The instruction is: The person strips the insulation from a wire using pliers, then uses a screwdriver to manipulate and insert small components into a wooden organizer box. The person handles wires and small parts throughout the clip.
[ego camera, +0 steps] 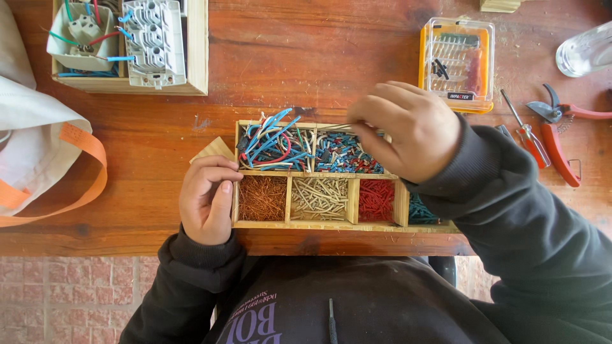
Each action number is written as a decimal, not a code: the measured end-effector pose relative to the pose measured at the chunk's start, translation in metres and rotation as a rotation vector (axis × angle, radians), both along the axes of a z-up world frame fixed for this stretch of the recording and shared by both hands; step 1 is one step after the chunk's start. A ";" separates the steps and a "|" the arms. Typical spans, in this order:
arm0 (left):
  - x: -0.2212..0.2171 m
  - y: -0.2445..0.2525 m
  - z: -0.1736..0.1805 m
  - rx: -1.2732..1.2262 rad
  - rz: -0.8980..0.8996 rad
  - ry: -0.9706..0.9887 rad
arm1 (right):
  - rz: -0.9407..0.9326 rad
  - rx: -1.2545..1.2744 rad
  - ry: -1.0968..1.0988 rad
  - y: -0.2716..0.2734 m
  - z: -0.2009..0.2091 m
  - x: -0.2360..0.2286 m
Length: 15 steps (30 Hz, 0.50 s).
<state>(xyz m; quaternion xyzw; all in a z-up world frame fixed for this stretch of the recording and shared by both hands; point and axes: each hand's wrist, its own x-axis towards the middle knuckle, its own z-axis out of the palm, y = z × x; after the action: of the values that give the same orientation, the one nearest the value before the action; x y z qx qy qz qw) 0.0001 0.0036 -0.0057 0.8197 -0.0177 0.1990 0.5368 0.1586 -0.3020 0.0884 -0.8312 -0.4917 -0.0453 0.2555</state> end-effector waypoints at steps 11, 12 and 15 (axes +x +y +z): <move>0.008 0.005 -0.007 -0.023 -0.003 -0.075 | -0.315 0.106 0.185 -0.080 -0.031 -0.035; 0.010 0.007 -0.012 -0.060 -0.010 -0.115 | -0.356 0.177 0.234 -0.088 -0.038 -0.036; 0.010 0.009 -0.014 -0.054 0.000 -0.138 | -0.393 0.245 0.278 -0.096 -0.051 -0.038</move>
<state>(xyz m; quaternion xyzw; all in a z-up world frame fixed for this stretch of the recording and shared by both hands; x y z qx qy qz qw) 0.0105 0.0131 -0.0198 0.7891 -0.0491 0.2555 0.5564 0.1206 -0.3984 0.0374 -0.8718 -0.2719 -0.0388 0.4056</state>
